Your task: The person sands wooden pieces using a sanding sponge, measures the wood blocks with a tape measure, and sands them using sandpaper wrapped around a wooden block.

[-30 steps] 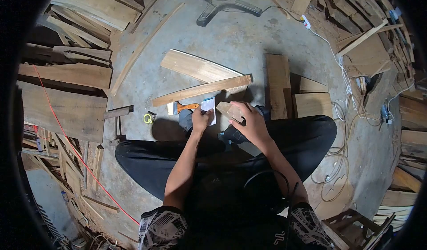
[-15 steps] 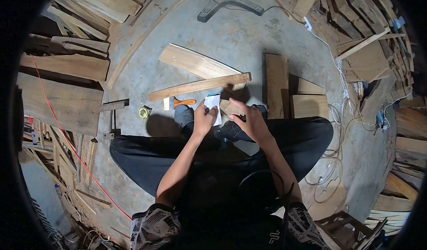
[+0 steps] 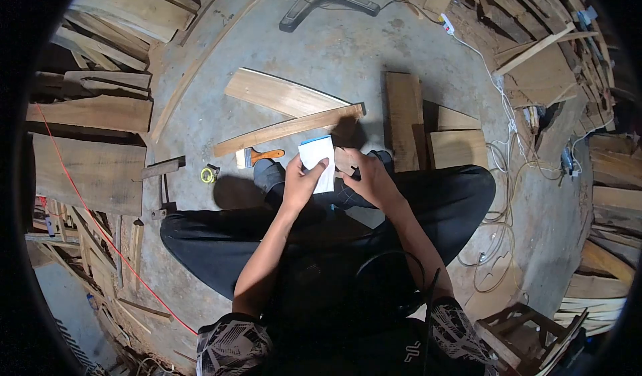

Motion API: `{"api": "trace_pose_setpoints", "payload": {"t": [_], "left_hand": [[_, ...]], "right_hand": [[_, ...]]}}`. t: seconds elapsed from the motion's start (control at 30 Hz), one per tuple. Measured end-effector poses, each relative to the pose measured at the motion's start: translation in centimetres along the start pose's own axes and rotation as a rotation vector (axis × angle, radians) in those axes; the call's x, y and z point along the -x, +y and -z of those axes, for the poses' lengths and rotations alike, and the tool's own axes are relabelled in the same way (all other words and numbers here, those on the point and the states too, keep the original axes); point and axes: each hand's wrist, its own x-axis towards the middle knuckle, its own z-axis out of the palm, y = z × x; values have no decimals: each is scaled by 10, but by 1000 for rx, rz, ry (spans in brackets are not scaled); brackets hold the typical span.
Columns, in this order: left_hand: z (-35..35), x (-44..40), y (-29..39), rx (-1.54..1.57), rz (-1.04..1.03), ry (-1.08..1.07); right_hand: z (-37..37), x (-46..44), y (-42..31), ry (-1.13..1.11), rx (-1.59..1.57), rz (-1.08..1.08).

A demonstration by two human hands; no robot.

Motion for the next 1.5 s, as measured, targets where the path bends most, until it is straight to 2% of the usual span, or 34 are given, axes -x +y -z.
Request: {"api": "trace_pose_setpoints", "payload": {"t": [0.1, 0.2, 0.3, 0.33, 0.4, 0.43, 0.53, 0.6, 0.7, 0.73, 0.8, 0.93, 1.03, 1.07, 1.17, 1.23, 1.3, 1.37, 1.5], "left_hand": [[3, -1, -3, -26, 11, -12], [6, -1, 9, -40, 12, 69], [15, -4, 27, -167, -149, 147], [24, -7, 31, -383, -139, 145], [28, -6, 46, -563, -362, 146], [31, -8, 47, -562, -443, 86], [32, -7, 51, -619, -463, -64], [23, -3, 46, -534, -402, -59], [11, 3, 54, -749, -208, -32], [12, 3, 49, -819, -215, -65], [4, 8, 50, -700, -362, -93], [0, 8, 59, -621, -430, -153], [12, -2, 39, -753, -249, -56], [15, -3, 32, -809, -309, -55], [7, 6, 41, -693, -292, -84], [2, 7, 43, -767, -456, -87], [2, 8, 34, -775, -441, -98], [3, 4, 23, -618, -328, -80], [11, 0, 11, -583, -205, -78]], "right_hand": [[-4, -2, 5, 65, 81, 12], [-6, -4, 3, 92, -10, 116], [-8, -3, -3, 61, -192, 28], [-10, -4, 1, 72, -195, 26], [-10, -6, 6, 52, -224, 85], [-8, -6, 7, 64, -229, 84], [-2, -9, 6, 49, -300, 129], [-4, -9, 6, 15, -316, 149], [-7, -8, 1, 80, -290, 153], [-8, -7, 1, 89, -289, 155], [-7, -7, -1, 131, -239, 65], [-12, -6, 7, 86, -129, 61], [-13, -5, 6, 116, -196, 69], [-16, -5, 9, 115, -194, 74], [-19, -4, 14, 95, -102, 39], [-20, -4, 17, 72, -77, 23], [-19, -4, 15, 50, -47, 11], [-13, -4, 7, 135, -84, 39], [-14, -2, 8, 143, -62, 25]]}}
